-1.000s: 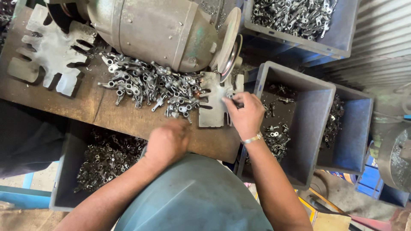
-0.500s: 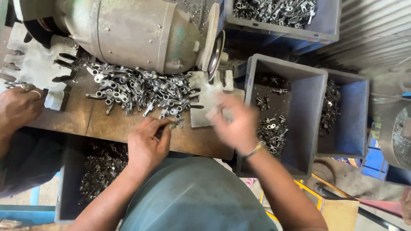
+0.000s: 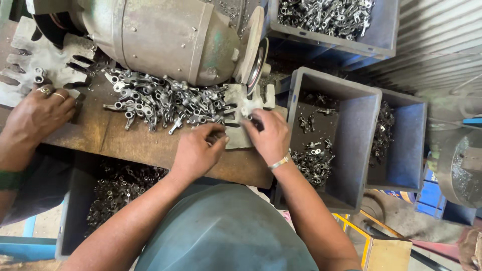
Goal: The person repeatedly picks small metal parts from a bin, presses them against a rotating grinding wheel to deburr edges, and places the finished parts into a second bin. The process is continuous and repetitive, with the person handling one part at a time.
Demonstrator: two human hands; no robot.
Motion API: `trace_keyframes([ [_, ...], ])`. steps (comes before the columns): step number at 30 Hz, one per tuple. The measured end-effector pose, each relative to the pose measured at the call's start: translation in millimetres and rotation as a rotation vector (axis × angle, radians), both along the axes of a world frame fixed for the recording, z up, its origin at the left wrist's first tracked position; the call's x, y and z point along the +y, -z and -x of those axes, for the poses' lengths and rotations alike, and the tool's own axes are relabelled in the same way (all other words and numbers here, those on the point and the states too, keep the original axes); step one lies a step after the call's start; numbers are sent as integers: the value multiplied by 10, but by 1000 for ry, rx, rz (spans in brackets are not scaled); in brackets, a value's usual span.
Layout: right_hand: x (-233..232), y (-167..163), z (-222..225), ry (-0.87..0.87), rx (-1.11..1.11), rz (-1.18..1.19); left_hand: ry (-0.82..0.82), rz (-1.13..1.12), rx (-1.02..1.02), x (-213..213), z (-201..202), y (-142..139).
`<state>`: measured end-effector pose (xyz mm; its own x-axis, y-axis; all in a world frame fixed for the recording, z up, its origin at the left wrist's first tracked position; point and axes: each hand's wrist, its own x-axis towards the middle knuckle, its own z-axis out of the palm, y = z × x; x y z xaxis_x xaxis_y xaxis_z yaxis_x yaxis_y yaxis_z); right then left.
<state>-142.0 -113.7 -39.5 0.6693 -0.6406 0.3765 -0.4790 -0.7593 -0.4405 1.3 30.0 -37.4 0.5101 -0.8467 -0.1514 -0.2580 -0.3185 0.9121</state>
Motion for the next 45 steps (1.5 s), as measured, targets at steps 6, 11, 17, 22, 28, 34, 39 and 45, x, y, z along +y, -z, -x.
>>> trace_keyframes([
  [6,-152,298,-112,109,-88,55,117,-27,-88,160,168,112],
  [11,-159,287,-153,135,-92,119,131,0,-57,264,179,163],
  [17,-212,309,-206,141,-94,95,117,8,-65,423,122,200],
  [22,-240,374,-185,114,-119,93,141,-16,-10,430,174,208],
  [28,-174,206,-57,57,-108,130,96,-67,-313,438,53,166],
  [34,39,-170,296,-219,-130,302,-75,-59,-744,388,-394,221],
  [39,112,-358,379,-299,-245,407,-14,-73,-815,289,-492,280],
  [45,61,-407,387,-298,-45,216,86,-135,-898,292,-418,273],
])
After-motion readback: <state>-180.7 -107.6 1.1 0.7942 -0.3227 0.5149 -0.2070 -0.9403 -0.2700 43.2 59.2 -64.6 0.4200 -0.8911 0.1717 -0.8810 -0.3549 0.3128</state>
